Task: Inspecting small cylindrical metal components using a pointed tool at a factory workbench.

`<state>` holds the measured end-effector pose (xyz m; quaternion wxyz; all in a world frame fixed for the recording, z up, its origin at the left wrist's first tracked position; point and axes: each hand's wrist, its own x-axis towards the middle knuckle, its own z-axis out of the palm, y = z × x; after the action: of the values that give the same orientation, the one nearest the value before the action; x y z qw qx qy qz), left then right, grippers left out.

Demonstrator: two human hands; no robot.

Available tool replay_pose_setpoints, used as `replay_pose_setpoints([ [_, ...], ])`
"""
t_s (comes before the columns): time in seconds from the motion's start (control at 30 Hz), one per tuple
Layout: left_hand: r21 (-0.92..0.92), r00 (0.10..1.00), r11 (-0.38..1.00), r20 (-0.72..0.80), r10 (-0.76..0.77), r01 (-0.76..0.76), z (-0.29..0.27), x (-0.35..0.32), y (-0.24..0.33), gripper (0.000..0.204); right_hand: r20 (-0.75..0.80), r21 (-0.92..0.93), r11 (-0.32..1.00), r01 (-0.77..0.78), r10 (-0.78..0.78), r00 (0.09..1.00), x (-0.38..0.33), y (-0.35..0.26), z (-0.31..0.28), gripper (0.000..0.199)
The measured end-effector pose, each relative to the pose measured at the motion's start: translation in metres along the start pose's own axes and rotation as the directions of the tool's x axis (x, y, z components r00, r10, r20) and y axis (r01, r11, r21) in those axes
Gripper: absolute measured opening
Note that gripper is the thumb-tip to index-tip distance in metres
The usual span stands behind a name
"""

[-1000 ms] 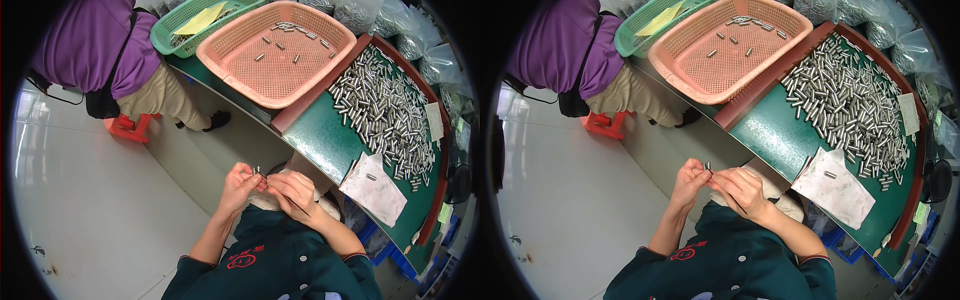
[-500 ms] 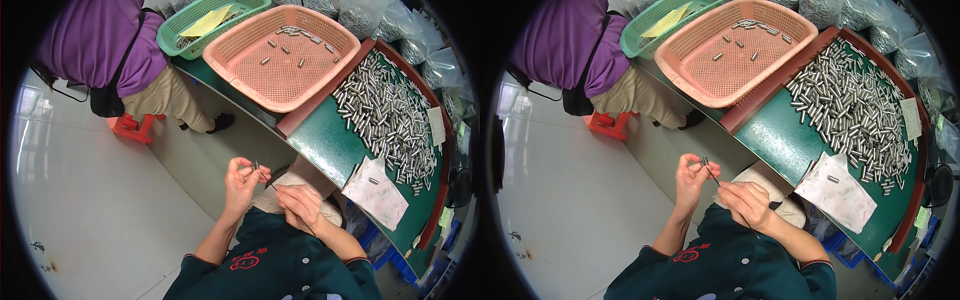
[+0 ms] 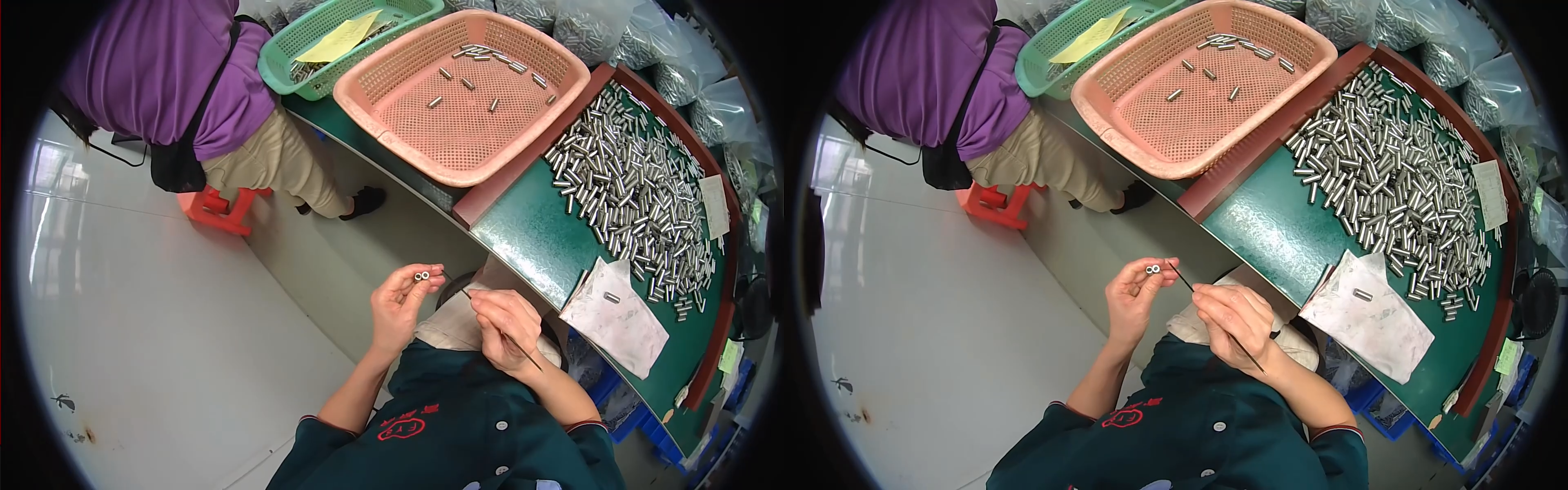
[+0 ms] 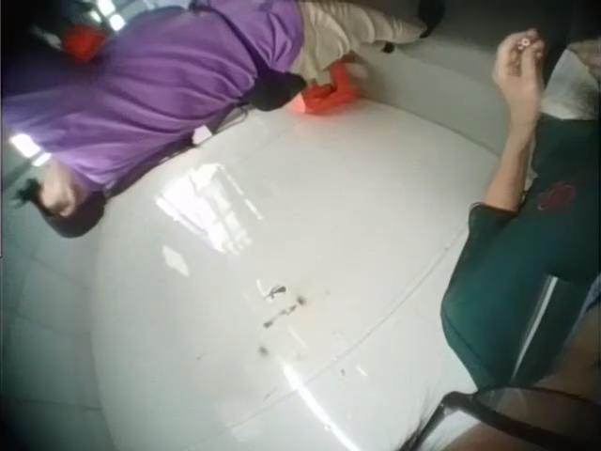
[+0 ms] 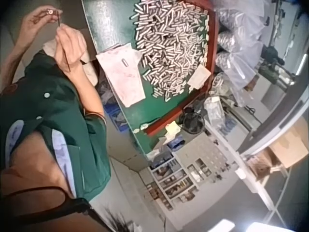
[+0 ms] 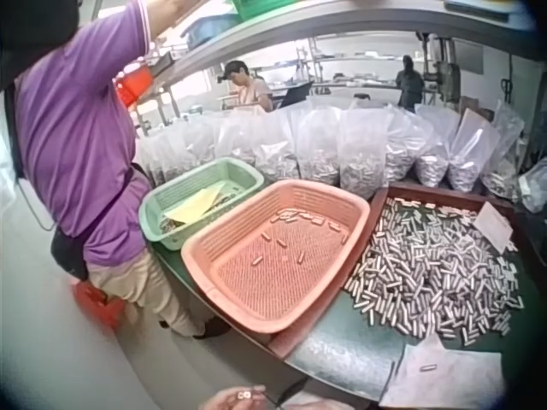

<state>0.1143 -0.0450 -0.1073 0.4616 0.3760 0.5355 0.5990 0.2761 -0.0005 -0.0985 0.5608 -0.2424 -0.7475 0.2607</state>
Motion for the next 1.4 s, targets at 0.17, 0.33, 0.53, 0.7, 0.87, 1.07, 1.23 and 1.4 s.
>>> replay_pose_setpoints([
  [0.17, 0.062, 1.0, 0.998, 0.03, -0.006, 0.004, 0.0, 0.002, 0.001, 0.019, 0.008, -0.002, 1.0, -0.008, 0.008, 1.0, 0.001, 0.002, 0.001, 0.022],
  [0.33, 0.037, 0.999, 0.999, 0.036, -0.02, 0.019, -0.001, 0.001, -0.004, 0.02, 0.052, 0.024, 0.999, -0.048, 0.046, 0.998, 0.001, 0.001, 0.001, 0.021],
  [0.53, -0.336, 0.906, 0.844, 0.22, -0.361, 0.418, -0.007, 0.0, 0.005, 0.021, 0.053, 0.088, 0.988, -0.129, 0.125, 0.991, 0.0, 0.001, 0.002, 0.018],
  [0.7, -0.367, 0.876, 0.798, 0.268, -0.401, 0.478, -0.011, 0.001, 0.003, 0.024, 0.051, 0.099, 0.981, -0.165, 0.161, 0.986, 0.002, 0.001, 0.002, 0.016],
  [0.87, -0.37, 0.862, 0.781, 0.284, -0.42, 0.503, -0.011, 0.001, 0.005, 0.024, 0.067, 0.099, 0.977, -0.186, 0.18, 0.981, 0.002, 0.0, 0.002, 0.009],
  [1.07, -0.361, 0.855, 0.78, 0.306, -0.418, 0.511, -0.012, 0.0, 0.005, 0.024, 0.071, 0.112, 0.977, -0.18, 0.173, 0.982, 0.001, 0.001, 0.004, 0.01],
  [1.23, -0.153, 0.899, 0.904, 0.259, -0.352, 0.398, -0.01, -0.003, 0.004, 0.022, 0.086, 0.104, 0.98, -0.169, 0.16, 0.983, 0.0, 0.002, 0.005, 0.012],
  [1.4, -0.18, 0.892, 0.884, 0.231, -0.388, 0.431, -0.014, -0.002, 0.001, 0.021, 0.117, 0.098, 0.985, -0.14, 0.129, 0.985, 0.001, 0.003, 0.006, 0.017],
])
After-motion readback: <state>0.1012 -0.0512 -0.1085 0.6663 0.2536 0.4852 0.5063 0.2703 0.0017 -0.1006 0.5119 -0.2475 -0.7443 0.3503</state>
